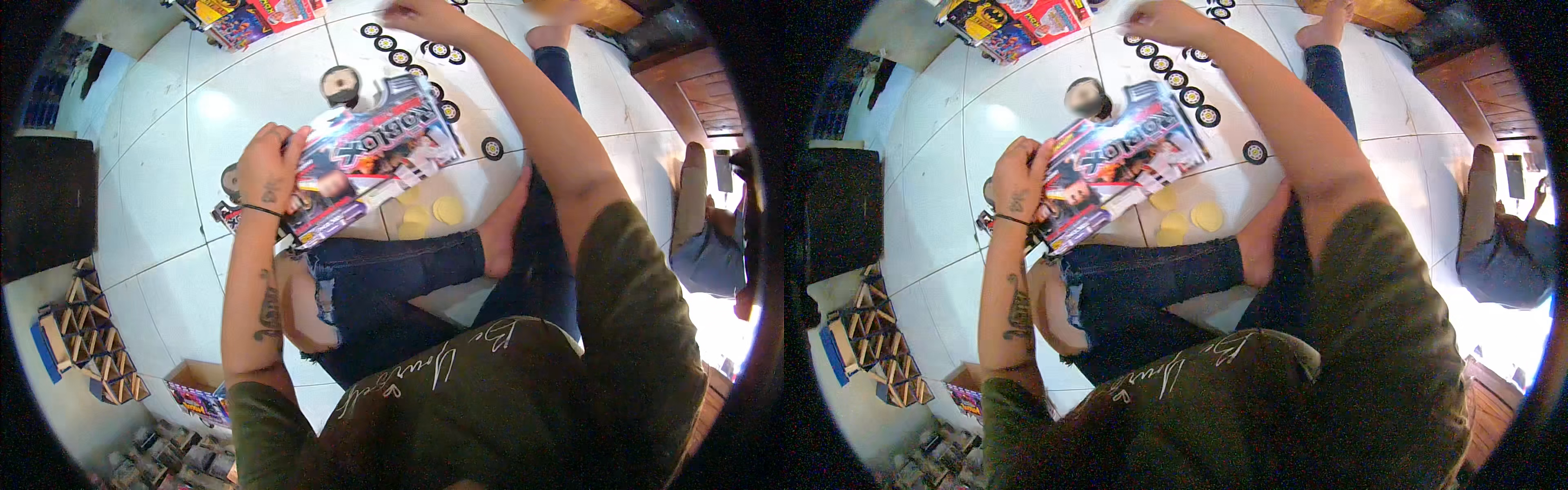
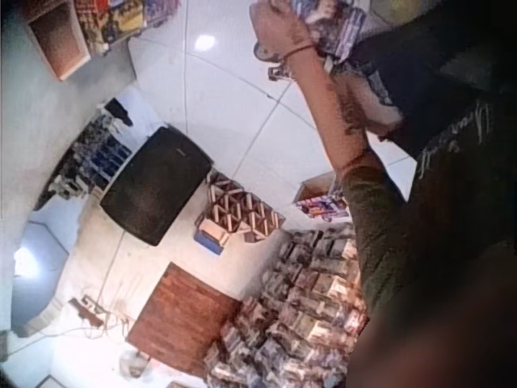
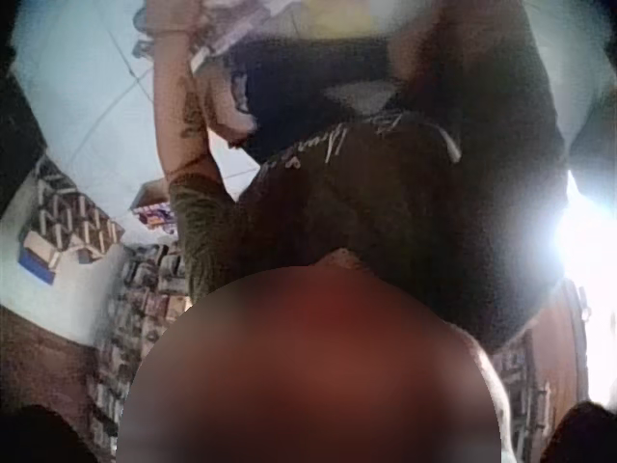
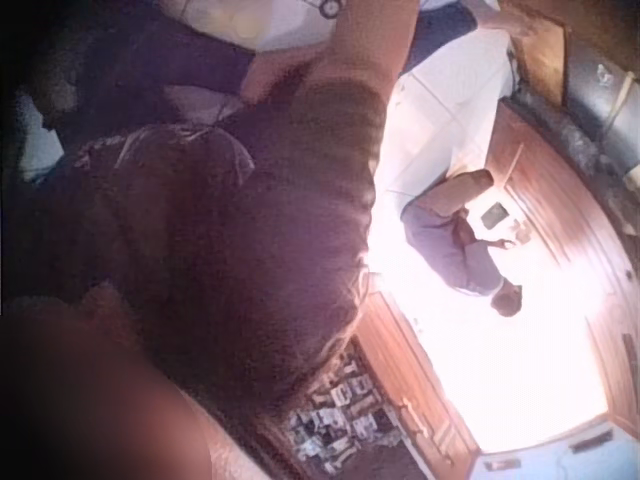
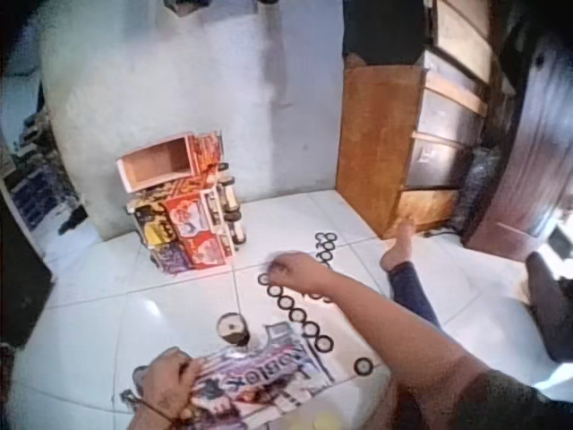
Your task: The person sits on the floor and uses pink-handled scissors to cut out circular wheel stickers from a printed sheet. They peel the backing from a yellow foam circle and place a cut sticker onto it, then repeat the cutting process for additional stickers.
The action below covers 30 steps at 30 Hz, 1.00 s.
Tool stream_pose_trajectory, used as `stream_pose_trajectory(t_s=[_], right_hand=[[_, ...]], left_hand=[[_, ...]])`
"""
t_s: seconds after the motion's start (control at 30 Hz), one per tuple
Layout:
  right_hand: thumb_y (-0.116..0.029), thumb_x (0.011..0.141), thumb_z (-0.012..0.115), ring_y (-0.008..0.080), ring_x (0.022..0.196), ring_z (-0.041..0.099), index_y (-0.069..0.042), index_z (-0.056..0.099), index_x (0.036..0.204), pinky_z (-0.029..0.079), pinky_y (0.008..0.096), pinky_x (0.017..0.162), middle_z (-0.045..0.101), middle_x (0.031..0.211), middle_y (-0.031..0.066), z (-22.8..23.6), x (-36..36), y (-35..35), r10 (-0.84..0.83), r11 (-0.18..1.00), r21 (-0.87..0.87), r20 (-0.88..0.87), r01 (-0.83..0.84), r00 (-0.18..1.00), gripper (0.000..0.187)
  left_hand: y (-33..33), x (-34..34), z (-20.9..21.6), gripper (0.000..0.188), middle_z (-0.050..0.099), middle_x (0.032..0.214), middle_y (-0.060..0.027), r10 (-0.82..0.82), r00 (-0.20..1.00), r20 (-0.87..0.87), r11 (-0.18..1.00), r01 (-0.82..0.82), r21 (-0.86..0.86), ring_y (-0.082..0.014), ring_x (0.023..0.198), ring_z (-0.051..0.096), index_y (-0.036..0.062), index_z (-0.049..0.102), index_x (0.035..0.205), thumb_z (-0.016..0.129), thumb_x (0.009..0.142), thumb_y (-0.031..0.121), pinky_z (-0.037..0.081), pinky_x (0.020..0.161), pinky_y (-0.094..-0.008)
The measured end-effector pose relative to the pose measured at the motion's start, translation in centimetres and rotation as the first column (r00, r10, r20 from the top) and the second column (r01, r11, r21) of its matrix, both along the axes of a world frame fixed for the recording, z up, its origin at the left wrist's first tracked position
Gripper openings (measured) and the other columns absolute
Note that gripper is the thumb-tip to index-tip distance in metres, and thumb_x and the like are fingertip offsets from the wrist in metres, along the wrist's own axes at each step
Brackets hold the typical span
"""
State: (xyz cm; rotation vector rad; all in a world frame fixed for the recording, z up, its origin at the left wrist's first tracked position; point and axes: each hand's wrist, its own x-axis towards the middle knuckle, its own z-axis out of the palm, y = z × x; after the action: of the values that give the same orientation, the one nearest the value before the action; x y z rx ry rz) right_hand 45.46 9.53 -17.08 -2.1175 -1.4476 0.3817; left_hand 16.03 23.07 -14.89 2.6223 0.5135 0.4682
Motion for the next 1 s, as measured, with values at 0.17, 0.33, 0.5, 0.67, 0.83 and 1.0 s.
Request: stream_pose_trajectory(t_s=[0.17, 0.33, 0.5, 0.67, 0.83, 1.0], right_hand=[[-0.035, 0.064, 0.070, 0.0315, 0.092, 0.059, -0.008, 0.059, 0.099, 0.046, 0.0431, 0.080, 0.061, 0.097, 0.0161, -5.4, -4.7, -18.8, -0.142, 0.736, -0.652, 0.115, 0.183, 0.983, 0.046], [-0.024, 0.062, 0.075, 0.0336, 0.095, 0.057, -0.005, 0.050, 0.108, 0.047, 0.0406, 0.081, 0.057, 0.102, 0.0167, -8.4, -7.3, -21.3, -0.204, 0.798, -0.532, 0.207, 0.285, 0.957, 0.055], [-0.018, 0.062, 0.073, 0.0299, 0.086, 0.059, -0.005, 0.055, 0.094, 0.047, 0.0389, 0.074, 0.061, 0.089, 0.0129, -9.3, -5.8, -20.9, -0.313, 0.752, -0.572, 0.124, 0.326, 0.942, 0.039], [-0.013, 0.063, 0.071, 0.0229, 0.067, 0.057, -0.004, 0.056, 0.078, 0.046, 0.0333, 0.061, 0.059, 0.078, 0.0084, -8.3, -6.1, -20.8, -0.380, 0.776, -0.551, -0.021, 0.307, 0.925, 0.023], [-0.005, 0.067, 0.067, 0.0199, 0.069, 0.059, -0.005, 0.057, 0.081, 0.047, 0.0348, 0.061, 0.059, 0.079, 0.0072, -1.2, -13.0, -20.2, -0.219, 0.957, 0.129, -0.258, 0.259, 0.941, 0.017], [-0.003, 0.063, 0.065, 0.0300, 0.082, 0.057, -0.004, 0.056, 0.087, 0.048, 0.0378, 0.075, 0.057, 0.091, 0.0111, 3.0, -21.1, -21.6, 0.145, 0.895, 0.423, 0.022, -0.141, 0.989, 0.026]], left_hand=[[3.6, 1.1, -2.1, 0.042, 0.056, 0.065, -0.0159, -0.042, 0.986, -0.162, 0.988, 0.017, -0.156, -0.0274, 0.059, 0.053, -0.0007, 0.059, 0.072, 0.054, 0.086, 0.039, 0.042, 0.057, -0.0352], [4.6, 1.7, -2.9, 0.045, 0.055, 0.062, -0.0132, -0.135, 0.920, -0.368, 0.953, 0.019, -0.301, -0.0209, 0.056, 0.050, 0.0000, 0.060, 0.075, 0.053, 0.086, 0.043, 0.041, 0.058, -0.0321], [4.3, 2.0, -2.2, 0.036, 0.061, 0.081, -0.0136, -0.108, 0.922, -0.373, 0.955, -0.008, -0.296, -0.0243, 0.073, 0.057, 0.0024, 0.062, 0.090, 0.059, 0.083, 0.037, 0.045, 0.071, -0.0321], [-1.0, -0.4, 0.1, 0.034, 0.054, 0.104, -0.0160, 0.118, 0.964, 0.237, 0.983, -0.147, 0.107, -0.0262, 0.097, 0.053, 0.0017, 0.055, 0.104, 0.060, 0.084, 0.029, 0.040, 0.086, -0.0343], [-14.0, -4.2, 0.4, 0.039, 0.060, 0.093, -0.0079, 0.013, 1.000, 0.019, 0.672, 0.005, -0.740, -0.0204, 0.080, 0.058, 0.0025, 0.055, 0.104, 0.040, 0.094, 0.037, 0.045, 0.077, -0.0311], [-22.0, -4.6, -0.5, 0.037, 0.060, 0.093, -0.0056, 0.154, 0.988, -0.028, -0.216, 0.006, -0.976, -0.0112, 0.078, 0.057, -0.0009, 0.057, 0.105, 0.044, 0.094, 0.032, 0.045, 0.070, -0.0246]])
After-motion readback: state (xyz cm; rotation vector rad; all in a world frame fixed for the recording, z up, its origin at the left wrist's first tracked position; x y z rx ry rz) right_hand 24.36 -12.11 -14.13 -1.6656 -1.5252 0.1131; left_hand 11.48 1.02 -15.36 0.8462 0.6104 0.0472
